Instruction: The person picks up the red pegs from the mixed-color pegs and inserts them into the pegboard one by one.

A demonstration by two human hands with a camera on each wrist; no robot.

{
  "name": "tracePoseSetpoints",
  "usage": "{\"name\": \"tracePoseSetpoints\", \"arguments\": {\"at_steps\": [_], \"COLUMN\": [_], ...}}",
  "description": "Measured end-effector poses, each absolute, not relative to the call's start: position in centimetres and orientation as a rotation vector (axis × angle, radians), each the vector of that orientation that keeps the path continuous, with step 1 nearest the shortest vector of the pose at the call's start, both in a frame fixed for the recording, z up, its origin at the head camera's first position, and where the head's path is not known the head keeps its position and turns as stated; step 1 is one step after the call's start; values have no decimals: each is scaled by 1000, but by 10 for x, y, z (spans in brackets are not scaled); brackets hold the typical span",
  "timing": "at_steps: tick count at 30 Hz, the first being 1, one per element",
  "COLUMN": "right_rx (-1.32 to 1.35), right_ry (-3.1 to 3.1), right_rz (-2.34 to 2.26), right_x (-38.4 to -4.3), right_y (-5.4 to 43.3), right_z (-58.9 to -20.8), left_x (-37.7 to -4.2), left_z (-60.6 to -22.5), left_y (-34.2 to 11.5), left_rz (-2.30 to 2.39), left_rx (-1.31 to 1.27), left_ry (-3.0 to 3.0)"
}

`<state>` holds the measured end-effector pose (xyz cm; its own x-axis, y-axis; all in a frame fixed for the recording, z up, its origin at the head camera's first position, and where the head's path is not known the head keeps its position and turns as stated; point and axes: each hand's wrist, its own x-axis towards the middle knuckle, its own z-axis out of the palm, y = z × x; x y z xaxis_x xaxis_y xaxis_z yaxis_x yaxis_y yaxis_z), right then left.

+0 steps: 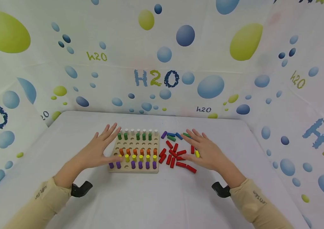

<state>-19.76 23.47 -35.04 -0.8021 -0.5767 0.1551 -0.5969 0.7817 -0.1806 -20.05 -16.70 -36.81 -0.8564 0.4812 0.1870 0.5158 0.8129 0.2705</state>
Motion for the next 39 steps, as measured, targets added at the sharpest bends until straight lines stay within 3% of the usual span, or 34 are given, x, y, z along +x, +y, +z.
{"name": "tracePoseSetpoints", "arguments": {"at_steps": [39], "right_rx": [756], "right_ry": [-3017], "right_rz": [615], "right_x": [-197], "right_y": [213], "right_z": [-397], "left_x": [-182], "left_z": [-434], "left_y": [-182], "left_rz": [-1100], "left_rx": [-405], "left_ry": [-2975]}}
